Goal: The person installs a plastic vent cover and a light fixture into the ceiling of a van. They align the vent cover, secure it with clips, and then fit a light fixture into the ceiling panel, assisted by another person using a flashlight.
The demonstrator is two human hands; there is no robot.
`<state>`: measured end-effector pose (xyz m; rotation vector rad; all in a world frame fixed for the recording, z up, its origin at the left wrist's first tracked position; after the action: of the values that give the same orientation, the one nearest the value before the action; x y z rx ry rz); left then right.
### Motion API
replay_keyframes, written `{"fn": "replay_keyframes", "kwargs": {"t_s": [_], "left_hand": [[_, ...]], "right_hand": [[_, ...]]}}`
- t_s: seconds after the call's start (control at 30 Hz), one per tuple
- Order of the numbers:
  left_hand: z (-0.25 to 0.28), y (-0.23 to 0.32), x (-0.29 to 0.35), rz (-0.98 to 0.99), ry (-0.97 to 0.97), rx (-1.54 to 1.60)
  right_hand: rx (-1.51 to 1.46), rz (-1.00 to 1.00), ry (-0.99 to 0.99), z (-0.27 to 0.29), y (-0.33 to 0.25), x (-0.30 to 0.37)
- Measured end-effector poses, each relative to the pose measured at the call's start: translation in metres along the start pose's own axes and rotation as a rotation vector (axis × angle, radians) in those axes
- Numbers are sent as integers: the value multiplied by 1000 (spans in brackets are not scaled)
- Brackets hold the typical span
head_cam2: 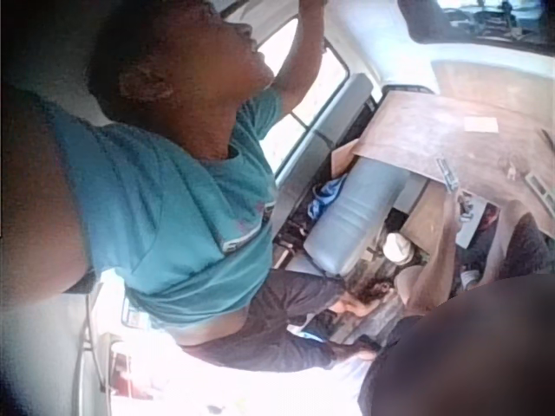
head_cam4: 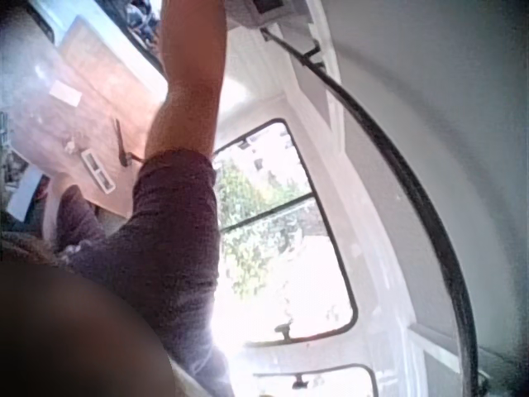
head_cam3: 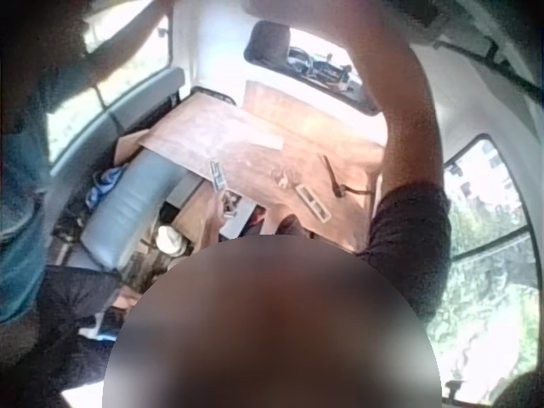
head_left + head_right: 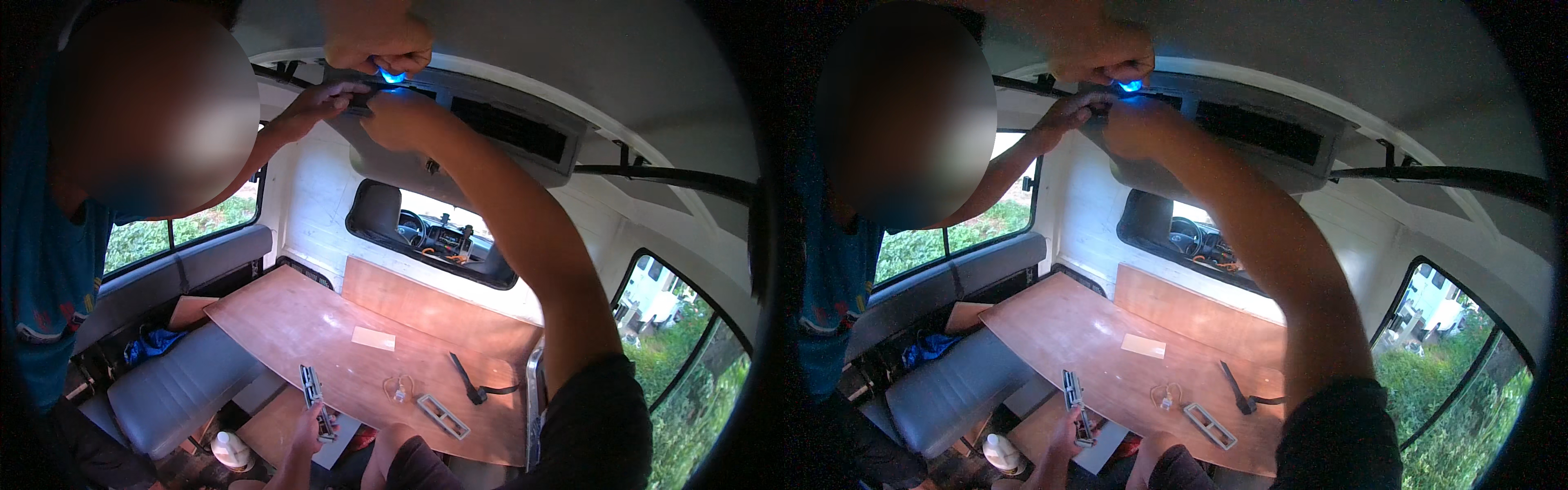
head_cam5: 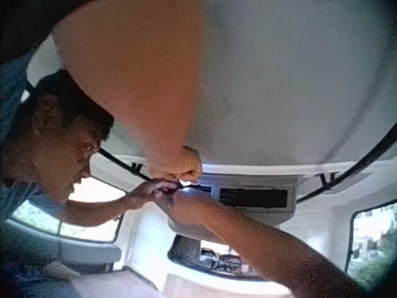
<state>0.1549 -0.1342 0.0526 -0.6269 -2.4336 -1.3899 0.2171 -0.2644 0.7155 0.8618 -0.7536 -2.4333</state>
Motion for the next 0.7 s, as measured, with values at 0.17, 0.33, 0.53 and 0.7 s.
{"fn": "replay_keyframes", "kwargs": {"t_s": [0.17, 0.33, 0.53, 0.7], "left_hand": [[6, -10, -2, 35, 52, -35], [5, -17, -9, 33, 55, -59], [-8, -10, -3, -12, 0, -71], [-9, -3, 2, -26, 5, -88]], "right_hand": [[-207, -189, 51, 22, 41, 118], [-325, -360, -152, -7, 114, 125], [-475, -381, -245, -42, 145, 82], [-612, -311, -324, -55, 141, 49]]}}
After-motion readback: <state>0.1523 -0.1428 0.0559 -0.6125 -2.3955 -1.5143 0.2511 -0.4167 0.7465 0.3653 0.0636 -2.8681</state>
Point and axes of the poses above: each hand's wrist, its own x-axis away from the middle knuckle, its own z-axis out of the back of the hand, y = z × x, the point moved 5 cm from there along -x, towards the middle knuckle, and after that the axes turned 5 degrees about -x, right-handed, at the moved point
